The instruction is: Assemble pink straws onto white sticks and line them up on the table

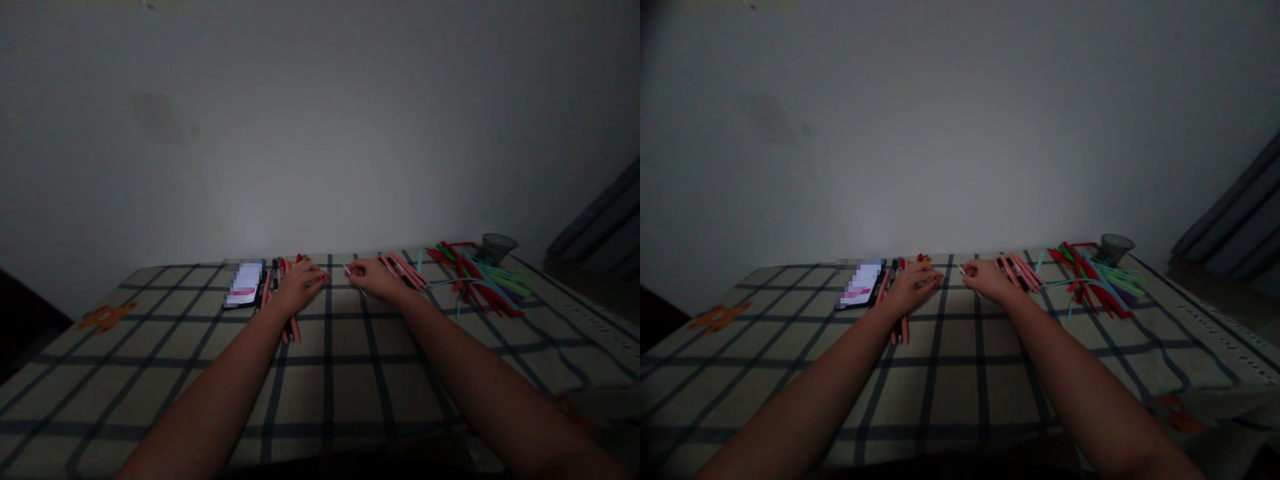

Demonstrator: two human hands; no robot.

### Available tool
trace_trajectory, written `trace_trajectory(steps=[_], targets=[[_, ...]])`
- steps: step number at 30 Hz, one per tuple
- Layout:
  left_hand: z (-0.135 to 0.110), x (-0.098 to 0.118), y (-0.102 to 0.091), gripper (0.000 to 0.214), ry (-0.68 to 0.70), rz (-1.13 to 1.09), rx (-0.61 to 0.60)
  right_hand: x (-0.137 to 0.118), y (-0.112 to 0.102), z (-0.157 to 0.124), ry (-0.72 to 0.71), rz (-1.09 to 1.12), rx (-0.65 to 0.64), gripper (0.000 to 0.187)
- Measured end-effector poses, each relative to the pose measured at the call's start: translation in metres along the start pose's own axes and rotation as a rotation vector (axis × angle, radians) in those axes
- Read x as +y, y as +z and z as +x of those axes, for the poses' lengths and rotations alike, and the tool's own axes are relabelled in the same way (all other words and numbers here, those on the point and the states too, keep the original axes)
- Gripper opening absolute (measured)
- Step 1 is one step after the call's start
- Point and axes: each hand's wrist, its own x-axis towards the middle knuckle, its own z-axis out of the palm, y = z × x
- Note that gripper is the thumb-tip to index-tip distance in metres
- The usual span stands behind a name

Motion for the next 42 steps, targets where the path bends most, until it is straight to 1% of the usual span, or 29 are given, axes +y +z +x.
trace_trajectory(steps=[3, 7, 9, 11, 15, 20, 25, 32, 34, 38, 42], targets=[[0.001, 0.003, -0.001, 0.020, -0.019, -0.011, 0.004, -0.003, 0.000, 0.003, 0.049, 0.336, 0.098, 0.017], [0.002, 0.007, -0.003, 0.023, -0.050, -0.041, -0.048, -0.001, 0.004, 0.007, 0.133, 0.784, 0.138, 0.028], [0.002, 0.009, -0.004, 0.026, -0.062, -0.068, -0.083, 0.001, 0.007, 0.009, 0.138, 0.913, 0.147, 0.031], [0.001, 0.009, -0.004, 0.027, -0.069, -0.098, -0.112, 0.002, 0.010, 0.009, 0.117, 0.968, 0.142, 0.030], [0.001, 0.010, -0.003, 0.028, -0.065, -0.125, -0.146, 0.001, 0.013, 0.008, 0.082, 1.012, 0.113, 0.028], [0.001, 0.011, -0.004, 0.028, -0.059, -0.133, -0.155, -0.002, 0.014, 0.008, 0.106, 1.021, 0.099, 0.027], [0.001, 0.010, -0.003, 0.028, -0.055, -0.127, -0.173, -0.002, 0.014, 0.009, 0.128, 0.984, 0.114, 0.028], [0.002, 0.011, -0.003, 0.031, -0.077, -0.118, -0.191, 0.005, 0.016, 0.011, 0.108, 0.970, 0.145, 0.030], [0.002, 0.011, -0.003, 0.032, -0.072, -0.118, -0.195, 0.003, 0.016, 0.010, 0.102, 0.949, 0.140, 0.030], [0.003, 0.011, -0.002, 0.032, -0.082, -0.127, -0.191, -0.002, 0.014, 0.007, 0.072, 0.840, 0.109, 0.032], [0.004, 0.010, -0.001, 0.031, -0.087, -0.136, -0.203, -0.001, 0.012, 0.007, 0.085, 0.848, 0.139, 0.032]])
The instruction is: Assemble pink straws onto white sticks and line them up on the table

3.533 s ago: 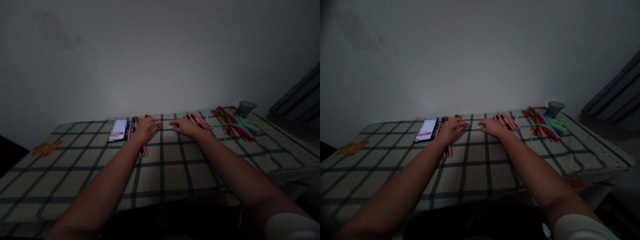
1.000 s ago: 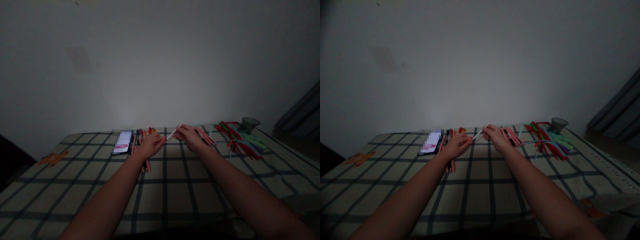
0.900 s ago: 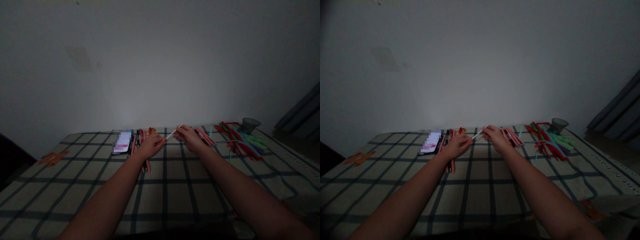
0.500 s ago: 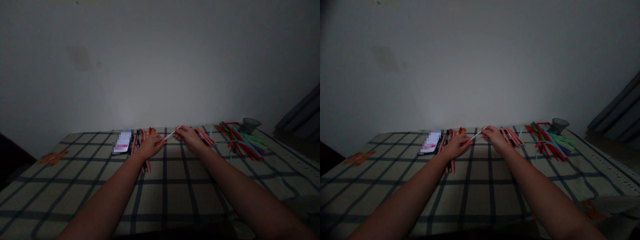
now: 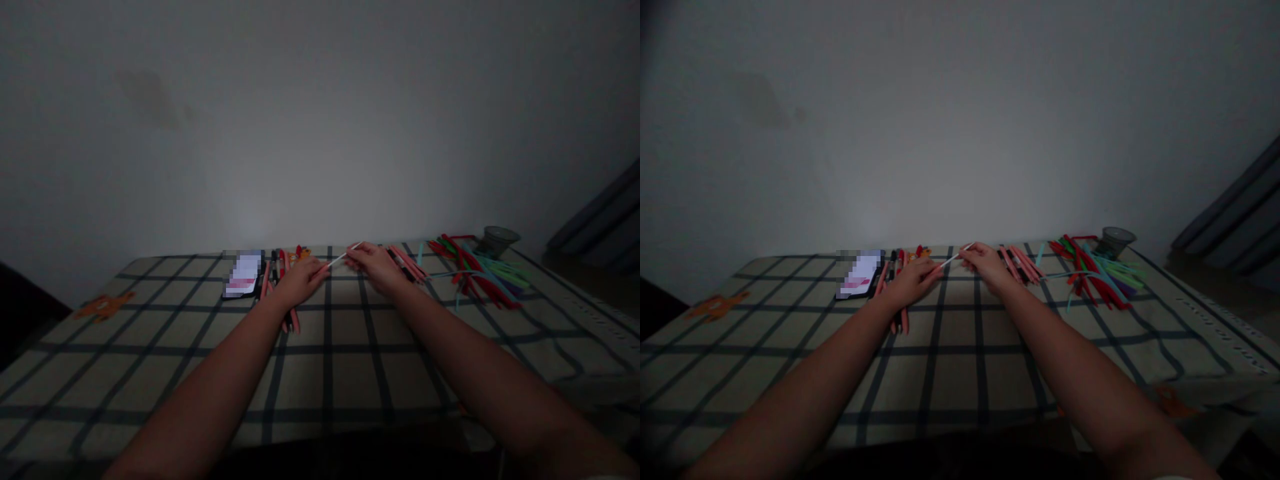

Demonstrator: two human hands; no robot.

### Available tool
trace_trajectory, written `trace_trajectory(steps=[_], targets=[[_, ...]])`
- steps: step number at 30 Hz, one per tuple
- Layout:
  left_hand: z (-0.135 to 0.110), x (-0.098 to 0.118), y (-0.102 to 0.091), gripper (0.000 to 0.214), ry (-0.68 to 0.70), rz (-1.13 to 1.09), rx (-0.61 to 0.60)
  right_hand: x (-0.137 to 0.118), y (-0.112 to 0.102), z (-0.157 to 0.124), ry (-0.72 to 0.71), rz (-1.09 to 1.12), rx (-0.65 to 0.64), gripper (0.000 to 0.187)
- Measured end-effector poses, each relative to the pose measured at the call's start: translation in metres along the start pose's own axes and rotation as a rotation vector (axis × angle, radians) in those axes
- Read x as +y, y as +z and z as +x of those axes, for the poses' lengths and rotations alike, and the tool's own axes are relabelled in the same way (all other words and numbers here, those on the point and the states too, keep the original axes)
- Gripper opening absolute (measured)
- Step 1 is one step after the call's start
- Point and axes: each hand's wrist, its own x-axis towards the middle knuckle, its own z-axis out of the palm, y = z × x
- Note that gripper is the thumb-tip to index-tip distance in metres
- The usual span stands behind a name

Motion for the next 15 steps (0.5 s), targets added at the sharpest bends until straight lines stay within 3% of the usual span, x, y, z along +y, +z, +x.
trace_trajectory(steps=[15], targets=[[0.0019, 0.0006, 0.0032, 0.038, -0.060, -0.002, 0.031, 0.0005, 0.0029, -0.0046, 0.013, -0.096, -0.115, 0.030]])
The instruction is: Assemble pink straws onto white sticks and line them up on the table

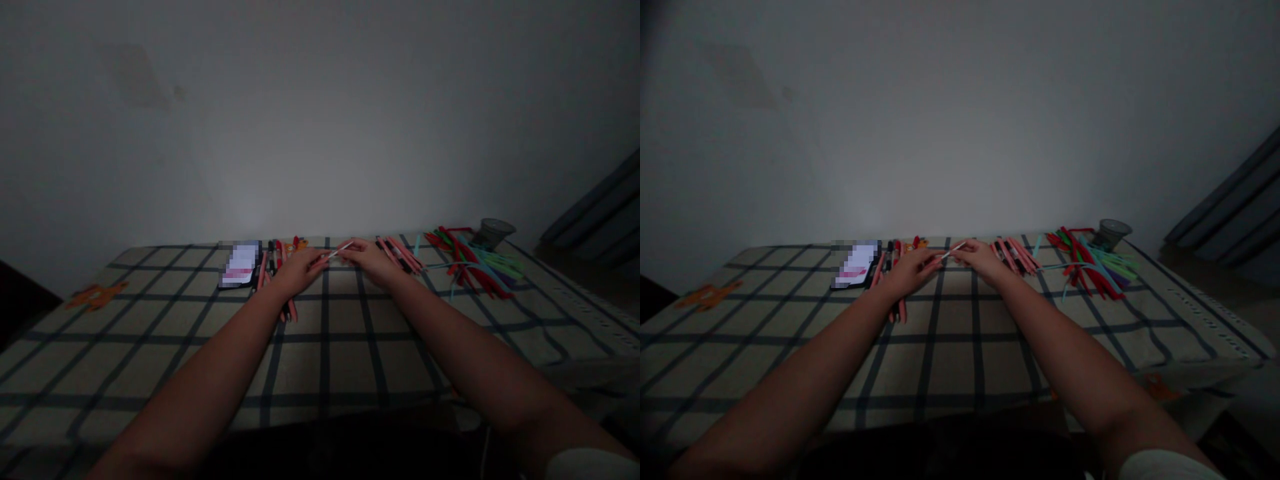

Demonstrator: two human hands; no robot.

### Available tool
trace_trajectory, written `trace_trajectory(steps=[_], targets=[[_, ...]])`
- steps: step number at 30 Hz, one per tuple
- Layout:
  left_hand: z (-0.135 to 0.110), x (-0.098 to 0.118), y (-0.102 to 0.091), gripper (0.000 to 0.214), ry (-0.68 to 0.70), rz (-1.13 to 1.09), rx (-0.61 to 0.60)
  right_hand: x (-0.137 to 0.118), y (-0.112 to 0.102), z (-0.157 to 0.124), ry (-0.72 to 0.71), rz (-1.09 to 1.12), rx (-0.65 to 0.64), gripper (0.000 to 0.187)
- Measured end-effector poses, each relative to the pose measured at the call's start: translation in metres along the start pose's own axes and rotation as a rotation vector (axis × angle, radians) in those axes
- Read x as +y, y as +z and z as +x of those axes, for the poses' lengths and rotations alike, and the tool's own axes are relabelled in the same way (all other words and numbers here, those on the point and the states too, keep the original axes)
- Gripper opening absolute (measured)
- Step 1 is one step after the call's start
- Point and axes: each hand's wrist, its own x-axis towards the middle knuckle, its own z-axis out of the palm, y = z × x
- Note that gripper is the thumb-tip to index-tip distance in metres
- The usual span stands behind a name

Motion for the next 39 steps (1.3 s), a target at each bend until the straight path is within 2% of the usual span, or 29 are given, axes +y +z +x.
trace_trajectory(steps=[9, 14, 22, 28, 34, 39], targets=[[-0.001, 0.002, -0.001, 0.035, 0.028, -0.002, -0.021, 0.004, 0.002, 0.000, 0.015, -0.102, -0.074, 0.028], [-0.001, 0.006, -0.003, 0.034, 0.023, -0.009, -0.012, 0.003, 0.003, 0.001, 0.037, -0.043, -0.108, 0.028], [-0.002, 0.010, -0.006, 0.036, -0.030, 0.001, -0.016, -0.001, -0.004, 0.001, -0.007, -0.140, -0.004, 0.023], [-0.002, 0.008, -0.005, 0.037, -0.001, -0.014, -0.015, 0.008, -0.007, 0.005, -0.036, -0.198, -0.015, 0.022], [-0.002, 0.006, -0.003, 0.037, 0.062, 0.019, -0.033, 0.004, -0.007, 0.003, -0.035, -0.264, -0.031, 0.025], [-0.002, 0.007, -0.004, 0.038, 0.048, 0.057, -0.054, 0.001, -0.009, 0.001, -0.061, -0.377, -0.045, 0.033]])
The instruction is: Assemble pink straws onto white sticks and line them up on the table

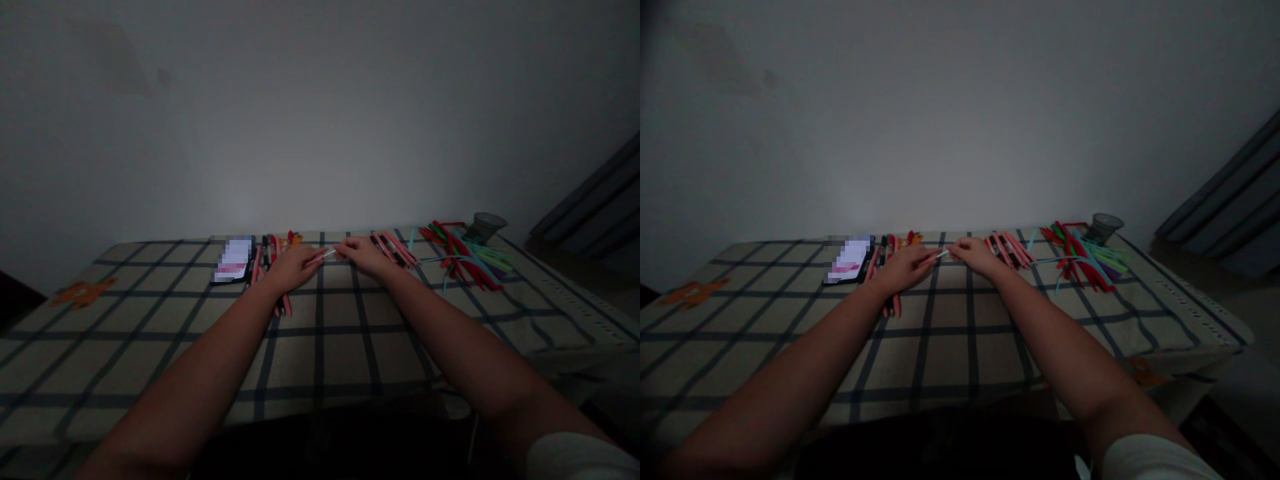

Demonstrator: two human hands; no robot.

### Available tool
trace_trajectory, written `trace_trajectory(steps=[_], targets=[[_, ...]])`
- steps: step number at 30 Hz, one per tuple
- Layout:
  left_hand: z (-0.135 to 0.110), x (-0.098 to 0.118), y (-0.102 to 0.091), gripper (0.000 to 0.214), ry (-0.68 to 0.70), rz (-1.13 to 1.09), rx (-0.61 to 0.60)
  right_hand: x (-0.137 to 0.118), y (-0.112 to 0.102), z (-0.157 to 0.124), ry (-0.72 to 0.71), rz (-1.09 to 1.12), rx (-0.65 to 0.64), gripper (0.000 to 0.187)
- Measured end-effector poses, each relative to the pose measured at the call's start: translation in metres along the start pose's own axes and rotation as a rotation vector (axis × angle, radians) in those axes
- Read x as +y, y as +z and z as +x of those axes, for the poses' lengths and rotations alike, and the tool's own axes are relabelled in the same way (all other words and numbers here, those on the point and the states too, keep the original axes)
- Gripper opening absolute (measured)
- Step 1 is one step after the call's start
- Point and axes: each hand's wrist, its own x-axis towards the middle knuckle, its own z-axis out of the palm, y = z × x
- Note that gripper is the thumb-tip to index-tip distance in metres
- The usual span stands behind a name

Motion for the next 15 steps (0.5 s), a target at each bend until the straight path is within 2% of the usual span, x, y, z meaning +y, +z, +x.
trace_trajectory(steps=[6, 10, 12, 15], targets=[[0.000, 0.000, -0.002, 0.036, 0.003, 0.025, 0.009, -0.001, 0.000, 0.000, -0.023, -0.095, -0.005, 0.037], [-0.001, -0.001, -0.003, 0.039, -0.077, 0.080, 0.006, 0.009, -0.010, 0.005, -0.042, -0.175, 0.137, 0.034], [-0.001, -0.002, -0.004, 0.039, -0.130, 0.099, 0.007, 0.017, -0.018, 0.007, -0.028, -0.305, 0.233, 0.028], [-0.001, -0.002, -0.004, 0.039, -0.166, 0.110, -0.007, 0.023, -0.028, 0.009, -0.039, -0.569, 0.192, 0.022]])
